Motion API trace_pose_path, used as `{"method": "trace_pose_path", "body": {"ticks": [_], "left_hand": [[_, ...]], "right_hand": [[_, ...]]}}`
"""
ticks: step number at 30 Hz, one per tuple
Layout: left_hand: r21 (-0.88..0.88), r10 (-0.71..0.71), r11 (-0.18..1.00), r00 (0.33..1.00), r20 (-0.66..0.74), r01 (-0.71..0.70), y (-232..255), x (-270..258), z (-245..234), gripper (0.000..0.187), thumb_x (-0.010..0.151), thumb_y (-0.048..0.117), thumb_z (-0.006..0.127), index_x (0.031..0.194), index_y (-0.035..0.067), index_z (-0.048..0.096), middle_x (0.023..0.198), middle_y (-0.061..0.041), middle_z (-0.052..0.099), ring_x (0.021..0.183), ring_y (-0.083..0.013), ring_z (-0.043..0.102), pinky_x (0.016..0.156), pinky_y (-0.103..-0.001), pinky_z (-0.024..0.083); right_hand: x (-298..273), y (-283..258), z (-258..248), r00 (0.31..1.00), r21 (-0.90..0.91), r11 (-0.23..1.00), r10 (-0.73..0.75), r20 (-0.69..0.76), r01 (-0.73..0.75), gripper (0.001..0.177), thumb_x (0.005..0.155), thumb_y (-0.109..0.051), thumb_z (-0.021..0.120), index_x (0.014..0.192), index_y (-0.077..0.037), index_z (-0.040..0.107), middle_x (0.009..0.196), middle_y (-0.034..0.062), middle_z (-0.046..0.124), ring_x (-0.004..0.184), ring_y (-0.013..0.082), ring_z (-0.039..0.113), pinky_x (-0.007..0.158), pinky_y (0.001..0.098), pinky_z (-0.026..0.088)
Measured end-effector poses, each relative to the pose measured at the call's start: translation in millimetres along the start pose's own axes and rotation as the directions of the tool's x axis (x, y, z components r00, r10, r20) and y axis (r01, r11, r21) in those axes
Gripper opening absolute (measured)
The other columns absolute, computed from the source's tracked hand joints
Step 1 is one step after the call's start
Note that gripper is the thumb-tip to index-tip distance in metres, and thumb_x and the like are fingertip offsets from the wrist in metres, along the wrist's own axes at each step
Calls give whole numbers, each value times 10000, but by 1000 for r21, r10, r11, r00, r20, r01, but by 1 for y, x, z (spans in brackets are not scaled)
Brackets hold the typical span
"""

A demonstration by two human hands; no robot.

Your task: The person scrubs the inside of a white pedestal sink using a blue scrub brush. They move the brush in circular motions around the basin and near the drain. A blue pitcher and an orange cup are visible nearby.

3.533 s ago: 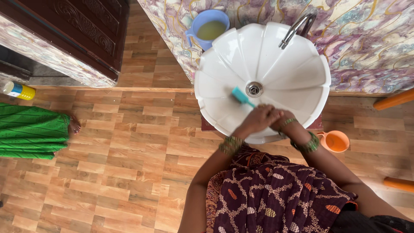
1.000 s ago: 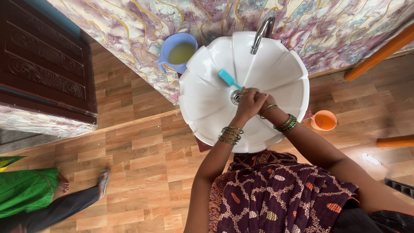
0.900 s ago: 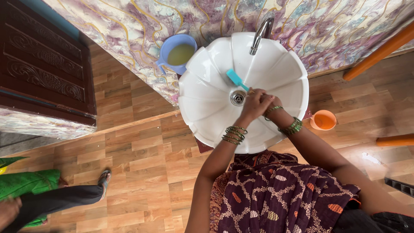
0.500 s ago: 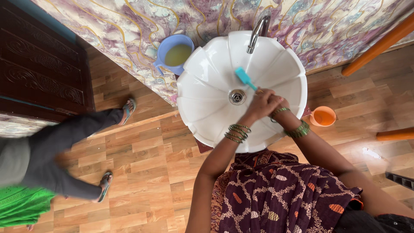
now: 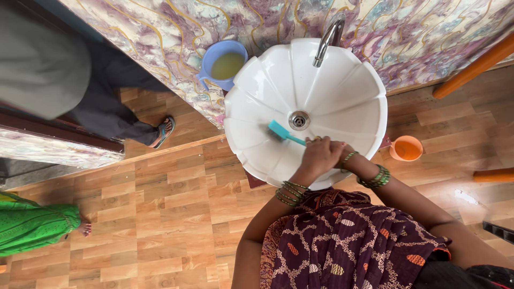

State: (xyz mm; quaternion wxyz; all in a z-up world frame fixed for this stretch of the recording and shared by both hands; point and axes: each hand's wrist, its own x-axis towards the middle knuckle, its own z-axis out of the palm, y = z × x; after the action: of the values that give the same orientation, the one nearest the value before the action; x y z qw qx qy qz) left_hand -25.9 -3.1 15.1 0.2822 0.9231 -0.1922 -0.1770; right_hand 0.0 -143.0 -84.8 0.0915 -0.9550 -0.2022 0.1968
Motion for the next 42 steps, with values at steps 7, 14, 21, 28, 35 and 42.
{"method": "trace_pose_path", "body": {"ticks": [7,14,21,28,35,42], "left_hand": [[-176,98,976,982,-162,-127,-9,62,17,632,984,588,442,1005,-2,667,992,-248,717,1082,-359,674,1231,-533,296],[-266,273,872,860,-431,-410,-13,105,27,532,893,530,665,1040,21,711,1053,-196,719,1104,-374,667,1203,-466,340],[-225,412,816,809,-419,-532,-4,118,33,458,896,483,668,1009,40,693,1005,-176,730,1044,-330,688,1256,-527,259],[-82,184,963,846,-501,-258,-68,113,-3,485,941,510,617,992,33,684,1027,-215,711,1082,-379,649,1208,-493,280],[-92,25,994,962,-273,-52,-49,41,0,538,1016,512,497,944,4,661,1006,-247,692,1086,-419,630,1215,-565,234],[-102,22,993,927,-374,-65,-23,23,27,559,1003,509,497,989,-29,646,998,-273,679,1071,-444,612,1212,-634,158]], "right_hand": [[11,20,-41,962,-28,973,231,146,-229,353,1019,-351,571,1233,-76,623,1060,102,753,889,172,739,754,288,631],[28,60,-25,973,-164,972,133,-189,-165,244,969,-275,645,1153,-117,671,1043,62,741,858,151,727,672,295,616],[27,64,-23,948,-255,915,289,-132,-314,229,983,-300,616,1150,-156,677,1034,53,724,801,120,713,611,271,632],[94,41,-15,985,12,998,66,-157,-65,281,1035,-328,581,1005,-73,696,850,76,727,721,169,662,663,294,573],[65,19,24,999,111,993,-36,-13,37,276,940,-323,618,1068,-82,663,954,118,724,843,231,673,833,373,554],[53,34,37,984,148,975,-153,-88,164,312,845,-263,710,1079,-65,658,1022,120,721,893,235,661,860,360,552]]}}
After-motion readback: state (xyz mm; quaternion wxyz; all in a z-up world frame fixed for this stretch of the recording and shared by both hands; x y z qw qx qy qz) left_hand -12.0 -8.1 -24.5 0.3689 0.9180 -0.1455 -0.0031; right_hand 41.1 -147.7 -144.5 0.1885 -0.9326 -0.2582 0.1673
